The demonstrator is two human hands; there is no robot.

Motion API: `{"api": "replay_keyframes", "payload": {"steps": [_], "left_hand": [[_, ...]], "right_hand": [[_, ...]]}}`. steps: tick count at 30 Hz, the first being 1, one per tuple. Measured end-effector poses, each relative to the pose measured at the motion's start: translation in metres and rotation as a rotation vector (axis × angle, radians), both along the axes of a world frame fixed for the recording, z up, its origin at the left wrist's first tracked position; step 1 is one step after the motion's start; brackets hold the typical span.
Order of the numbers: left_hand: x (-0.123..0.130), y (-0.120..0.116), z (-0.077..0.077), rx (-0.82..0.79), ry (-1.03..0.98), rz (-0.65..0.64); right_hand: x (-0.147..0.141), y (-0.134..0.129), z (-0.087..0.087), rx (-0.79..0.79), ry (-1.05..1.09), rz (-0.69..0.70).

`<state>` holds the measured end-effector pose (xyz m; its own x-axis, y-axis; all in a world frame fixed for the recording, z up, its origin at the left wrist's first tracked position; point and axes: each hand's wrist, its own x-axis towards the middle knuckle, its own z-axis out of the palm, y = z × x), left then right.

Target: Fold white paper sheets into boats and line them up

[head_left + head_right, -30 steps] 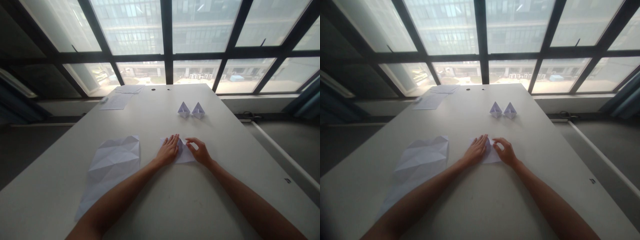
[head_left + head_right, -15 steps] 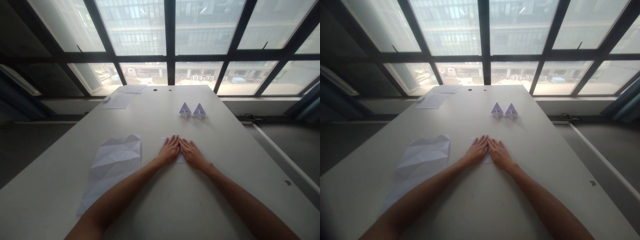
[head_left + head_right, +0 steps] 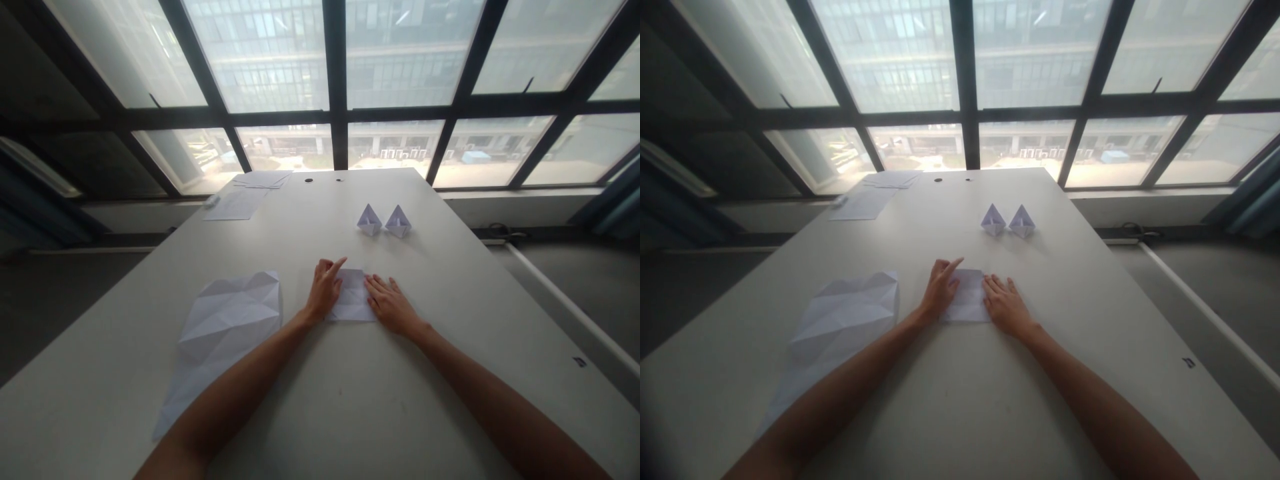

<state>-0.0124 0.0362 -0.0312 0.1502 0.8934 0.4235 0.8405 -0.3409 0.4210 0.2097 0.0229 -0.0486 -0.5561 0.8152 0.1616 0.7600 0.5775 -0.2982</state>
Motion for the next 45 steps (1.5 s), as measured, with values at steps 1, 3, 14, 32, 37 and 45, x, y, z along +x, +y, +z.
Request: {"api": "replay_keyframes", "payload": {"steps": [1, 3, 14, 32, 37, 45], "left_hand": [[0.002, -0.002, 0.002, 0.009, -0.023, -0.067], [0.009, -0.008, 0.005, -0.012, 0.01, -0.233], [0.024, -0.028, -0.008, -0.19, 0.438, -0.495], [0.018, -0.026, 0.02, -0.198, 0.21, -0.477], [0.014, -0.019, 0.022, -0.26, 0.147, -0.443], [0.012, -0.017, 0.014, -0.162, 0.252, -0.116]], "right_hand": [[0.0, 0.0, 0.0, -0.001, 0.006, 0.0], [-0.001, -0.001, 0.0, 0.0, 0.022, -0.001], [0.001, 0.002, -0.002, 0.004, 0.054, -0.02], [0.037, 0.001, 0.039, -0.004, 0.195, 0.265], [0.04, 0.007, 0.028, -0.006, 0.252, 0.186], [0.03, 0.009, 0.017, 0.099, 0.13, -0.186]]}}
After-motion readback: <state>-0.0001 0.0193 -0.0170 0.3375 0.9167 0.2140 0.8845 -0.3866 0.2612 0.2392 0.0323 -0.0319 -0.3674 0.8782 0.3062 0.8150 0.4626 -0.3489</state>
